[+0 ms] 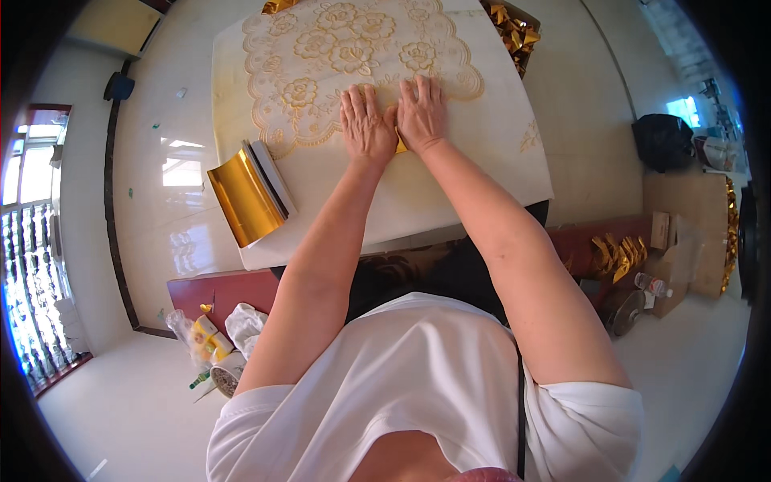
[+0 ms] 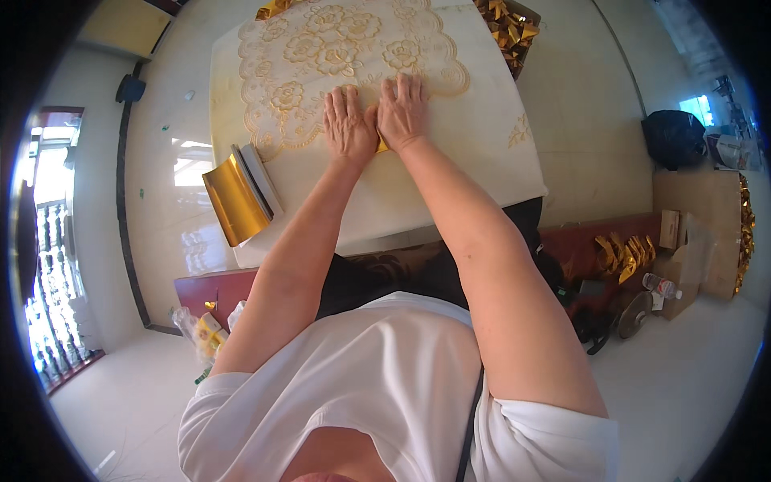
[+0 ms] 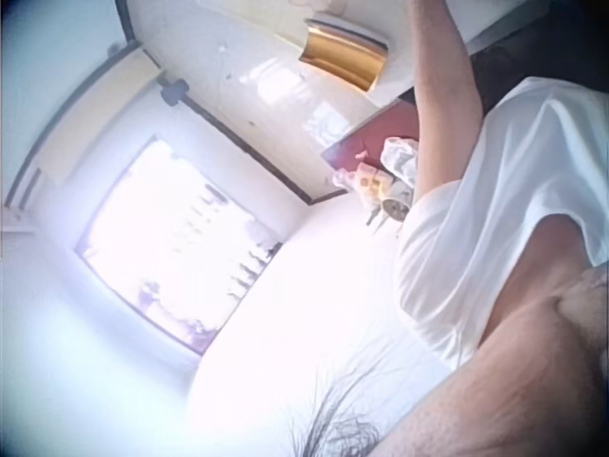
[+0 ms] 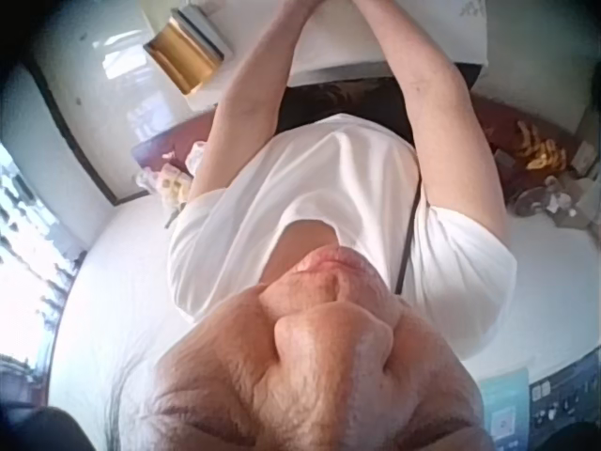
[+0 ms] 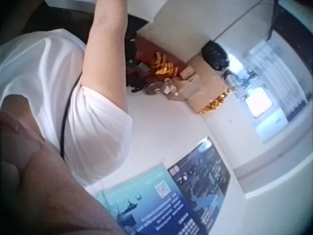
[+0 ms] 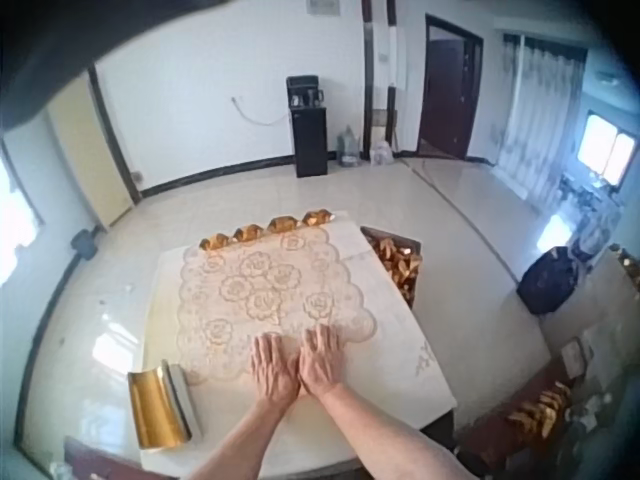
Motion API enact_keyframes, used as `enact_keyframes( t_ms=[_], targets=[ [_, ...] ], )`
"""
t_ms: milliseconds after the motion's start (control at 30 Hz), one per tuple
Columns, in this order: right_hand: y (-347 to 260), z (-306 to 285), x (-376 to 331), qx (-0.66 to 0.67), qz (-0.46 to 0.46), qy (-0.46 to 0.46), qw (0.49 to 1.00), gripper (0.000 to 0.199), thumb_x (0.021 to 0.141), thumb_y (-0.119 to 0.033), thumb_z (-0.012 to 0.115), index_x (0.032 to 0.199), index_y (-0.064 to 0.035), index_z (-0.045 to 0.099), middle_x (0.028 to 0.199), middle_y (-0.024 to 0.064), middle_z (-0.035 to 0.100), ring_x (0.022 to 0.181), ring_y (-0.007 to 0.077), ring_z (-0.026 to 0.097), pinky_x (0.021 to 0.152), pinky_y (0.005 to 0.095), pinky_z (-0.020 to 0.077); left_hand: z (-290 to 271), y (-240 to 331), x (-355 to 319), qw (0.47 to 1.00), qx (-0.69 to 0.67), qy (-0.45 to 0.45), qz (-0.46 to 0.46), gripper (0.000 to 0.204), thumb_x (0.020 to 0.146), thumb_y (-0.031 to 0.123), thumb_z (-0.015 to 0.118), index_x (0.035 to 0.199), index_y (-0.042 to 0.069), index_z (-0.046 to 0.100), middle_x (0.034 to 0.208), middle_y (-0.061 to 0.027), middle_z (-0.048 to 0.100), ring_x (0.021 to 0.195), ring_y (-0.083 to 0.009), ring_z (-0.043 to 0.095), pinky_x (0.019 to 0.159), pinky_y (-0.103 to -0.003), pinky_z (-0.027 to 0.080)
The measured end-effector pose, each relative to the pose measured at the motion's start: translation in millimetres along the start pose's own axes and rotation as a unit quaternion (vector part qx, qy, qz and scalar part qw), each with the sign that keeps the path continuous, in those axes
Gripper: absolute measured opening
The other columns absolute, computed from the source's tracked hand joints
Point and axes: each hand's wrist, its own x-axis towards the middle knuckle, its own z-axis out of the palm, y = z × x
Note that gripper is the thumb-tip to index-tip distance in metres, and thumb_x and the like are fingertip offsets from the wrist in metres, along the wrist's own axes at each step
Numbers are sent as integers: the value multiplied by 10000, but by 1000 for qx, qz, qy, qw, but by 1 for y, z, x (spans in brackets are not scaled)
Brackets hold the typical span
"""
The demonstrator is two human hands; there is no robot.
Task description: The person folds a sheet of gold foil paper into an ingot shape by hand, sets it alongside other folded ingots on the table, and takes another sheet from a stack to fold.
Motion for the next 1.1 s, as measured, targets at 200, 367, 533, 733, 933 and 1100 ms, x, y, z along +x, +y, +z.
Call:
enact_keyframes(
  t_ms=[200, 367, 533, 733, 933, 1100],
  targets=[
    [2, -6, 2, 35, 12, -55, 998, 396, 1004, -262, 651, 1347, -68, 616, 1465, 233, 557, 1355, 480, 494, 1148, 588, 397, 5, -7, 1, 1000, -26, 11, -13, 625, 1103, 364, 541, 1643, 80, 405, 1744, -218, 299, 1645, -410, 218, 1323, -518, 204],
    [2, -6, 0, 22, 9, -47, 999, 386, 1024, -278, 644, 1346, -68, 618, 1479, 234, 560, 1348, 481, 501, 1144, 581, 398, 4, -7, 0, 1000, 7, 0, -15, 581, 1108, 360, 544, 1630, 130, 432, 1728, -186, 327, 1627, -384, 254, 1301, -522, 238],
    [2, -11, 3, 33, 12, -31, 999, 370, 1021, -264, 653, 1344, -84, 630, 1411, 198, 579, 1303, 438, 533, 1102, 560, 432, -10, -14, 6, 999, 41, -25, 11, 546, 1087, 359, 597, 1585, 164, 485, 1684, -176, 388, 1581, -384, 327, 1241, -523, 317],
    [-8, -9, 21, 14, 69, -127, 989, 286, 1016, -258, 660, 1241, -83, 644, 1328, 189, 590, 1226, 413, 558, 1050, 549, 455, -9, -12, 8, 998, 54, -8, 20, 541, 1080, 342, 605, 1580, 171, 491, 1653, -165, 415, 1555, -369, 360, 1224, -521, 337],
    [-16, 4, 20, 12, 32, 0, 999, 270, 1009, -263, 655, 1173, -48, 646, 1295, 201, 603, 1205, 407, 564, 1017, 538, 462, -12, -12, 8, 998, 39, 9, 44, 523, 1073, 309, 604, 1558, 136, 510, 1650, -188, 430, 1556, -393, 356, 1234, -535, 326],
    [-14, 7, 13, -6, 33, -21, 999, 272, 995, -260, 646, 1163, -45, 652, 1268, 193, 613, 1202, 404, 570, 1027, 530, 456, -6, -4, 14, 999, 36, -20, -13, 489, 1083, 304, 581, 1534, 123, 539, 1635, -183, 442, 1548, -406, 360, 1253, -546, 301]
  ],
)
